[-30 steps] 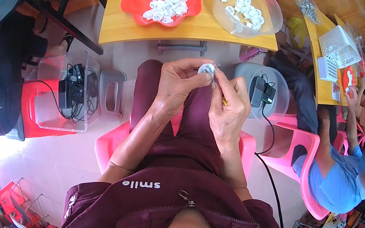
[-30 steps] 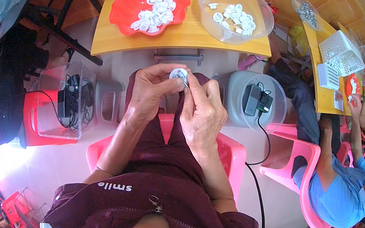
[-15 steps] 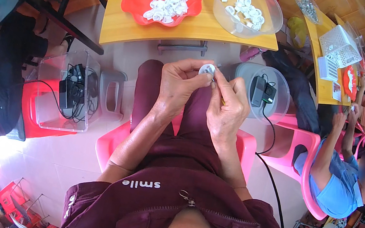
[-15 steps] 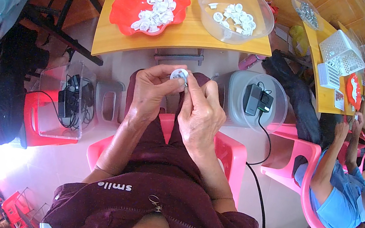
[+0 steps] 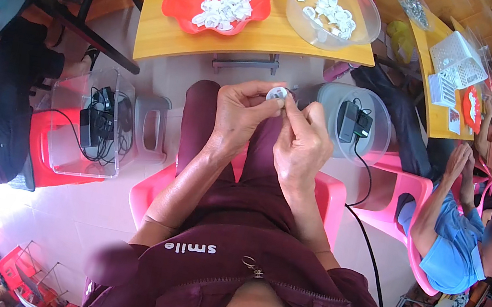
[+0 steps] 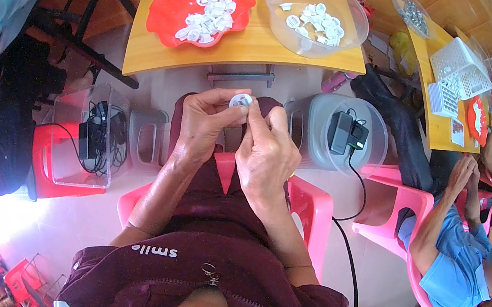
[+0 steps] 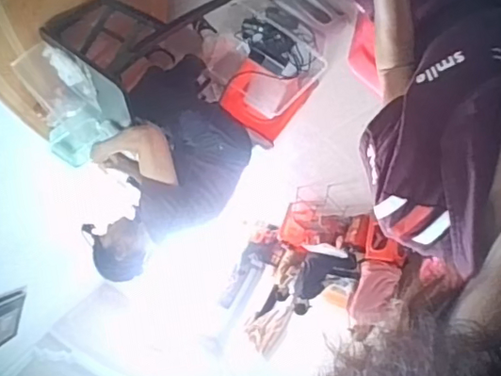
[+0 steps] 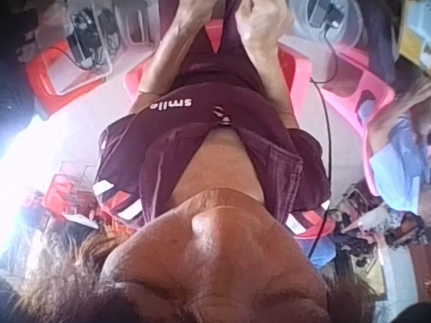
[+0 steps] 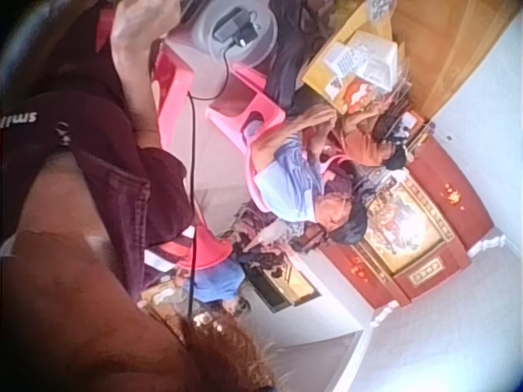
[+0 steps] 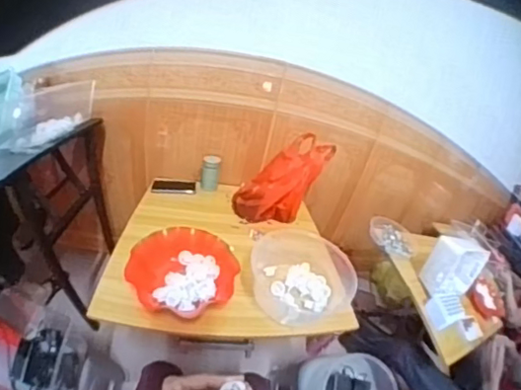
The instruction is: Assembling small white plastic battery components using a handheld tool.
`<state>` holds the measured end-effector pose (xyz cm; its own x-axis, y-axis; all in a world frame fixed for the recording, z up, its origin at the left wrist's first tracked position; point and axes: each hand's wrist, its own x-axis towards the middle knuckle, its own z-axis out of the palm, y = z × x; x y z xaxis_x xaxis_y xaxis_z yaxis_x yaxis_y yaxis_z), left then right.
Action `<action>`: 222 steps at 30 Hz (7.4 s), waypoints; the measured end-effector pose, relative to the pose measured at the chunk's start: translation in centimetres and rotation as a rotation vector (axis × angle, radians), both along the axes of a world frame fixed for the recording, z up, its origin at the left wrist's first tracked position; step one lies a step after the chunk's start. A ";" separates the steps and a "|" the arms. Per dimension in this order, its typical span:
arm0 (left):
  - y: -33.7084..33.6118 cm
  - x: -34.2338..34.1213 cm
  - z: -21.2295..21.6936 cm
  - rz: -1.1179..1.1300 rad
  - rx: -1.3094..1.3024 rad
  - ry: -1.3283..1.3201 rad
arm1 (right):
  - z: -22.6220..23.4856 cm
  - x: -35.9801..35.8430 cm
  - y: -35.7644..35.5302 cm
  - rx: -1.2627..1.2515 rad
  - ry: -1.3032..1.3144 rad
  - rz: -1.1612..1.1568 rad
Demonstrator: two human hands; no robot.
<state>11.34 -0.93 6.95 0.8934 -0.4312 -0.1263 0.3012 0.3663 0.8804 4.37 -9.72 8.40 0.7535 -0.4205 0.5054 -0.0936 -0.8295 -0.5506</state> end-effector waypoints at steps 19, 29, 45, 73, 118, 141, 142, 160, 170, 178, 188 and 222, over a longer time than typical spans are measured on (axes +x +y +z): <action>1.5 1.3 -0.3 -0.302 -0.329 0.252 | 2.3 -0.3 -2.3 0.044 0.026 0.024; 1.4 1.1 -0.7 -0.322 -0.394 0.355 | 2.7 -0.6 -2.1 0.084 -0.020 0.053; 0.9 0.2 -0.3 -0.165 -0.266 0.189 | 2.6 -0.9 -1.6 0.001 0.081 0.049; 0.6 -0.3 -0.1 -0.116 -0.195 0.066 | 1.7 -0.7 -1.5 0.063 -0.024 0.039; -14.1 15.1 1.4 0.098 0.644 -0.866 | -18.2 -0.2 -4.2 -0.184 0.200 -0.005; -0.1 23.9 -3.8 -0.014 1.094 -0.891 | -18.6 0.7 -4.7 -0.073 0.141 0.004; -1.1 23.5 -3.6 -0.018 1.178 -0.881 | -18.5 0.7 -4.7 -0.078 0.139 0.001; -2.0 22.6 -3.8 -0.014 1.265 -0.770 | -18.3 0.4 -5.1 -0.083 0.133 0.011; 0.9 23.4 -4.1 0.163 0.548 -0.548 | -18.0 0.2 -4.8 -0.072 0.181 0.013; 3.4 12.7 0.9 -0.145 -0.146 -0.203 | -17.0 0.4 -5.5 0.211 0.100 0.037; 2.1 4.2 -0.1 -0.291 -0.332 -0.027 | -2.9 1.3 -3.7 0.710 -0.189 0.188; 0.8 -0.5 -0.7 -0.177 -0.353 0.057 | -0.9 1.0 -1.9 0.687 -0.275 0.240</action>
<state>10.86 -0.16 6.25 0.7973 -0.6036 0.0099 0.4318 0.5816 0.6894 5.39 -11.64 7.51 0.7487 -0.5484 0.3725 0.2597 -0.2743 -0.9259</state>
